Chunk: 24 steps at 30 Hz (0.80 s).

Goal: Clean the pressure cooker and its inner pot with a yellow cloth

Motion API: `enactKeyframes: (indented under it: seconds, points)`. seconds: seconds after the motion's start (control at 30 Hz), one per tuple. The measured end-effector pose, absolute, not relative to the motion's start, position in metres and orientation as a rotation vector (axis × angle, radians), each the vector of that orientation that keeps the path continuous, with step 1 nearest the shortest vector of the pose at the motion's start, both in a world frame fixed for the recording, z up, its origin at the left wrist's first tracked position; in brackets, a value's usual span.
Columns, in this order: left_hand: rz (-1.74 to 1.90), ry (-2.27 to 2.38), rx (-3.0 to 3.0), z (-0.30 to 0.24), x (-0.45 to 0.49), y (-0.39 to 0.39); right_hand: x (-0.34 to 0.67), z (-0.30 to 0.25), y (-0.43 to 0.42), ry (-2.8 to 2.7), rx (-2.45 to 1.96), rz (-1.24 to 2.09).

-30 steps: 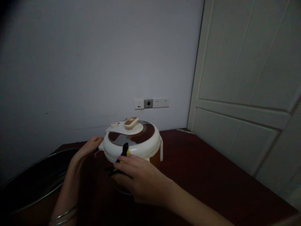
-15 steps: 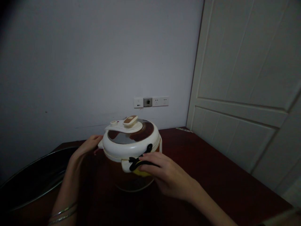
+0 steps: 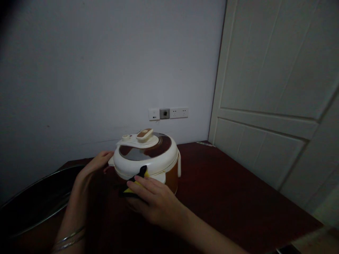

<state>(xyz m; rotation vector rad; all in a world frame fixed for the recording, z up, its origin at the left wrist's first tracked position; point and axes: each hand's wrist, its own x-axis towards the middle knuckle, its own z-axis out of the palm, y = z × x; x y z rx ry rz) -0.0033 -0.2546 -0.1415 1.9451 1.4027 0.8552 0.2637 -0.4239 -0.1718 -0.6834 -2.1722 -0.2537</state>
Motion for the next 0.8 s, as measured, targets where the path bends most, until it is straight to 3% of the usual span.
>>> enactKeyframes:
  seconds: [0.2, 0.5, 0.8]
  points:
    - [0.847, 1.399, 1.943, -0.143, -0.005, -0.254, 0.318, -0.185, -0.428, -2.082, -0.659, -0.330]
    - [0.891, 1.421, 1.900, -0.138, 0.000, -0.258, 0.335, -0.207, -0.431, -1.285, -1.147, 0.169]
    - [0.881, 1.415, 1.919, -0.136, 0.006, -0.262, 0.268, -0.210, -0.435, -1.154, -1.015, -0.033]
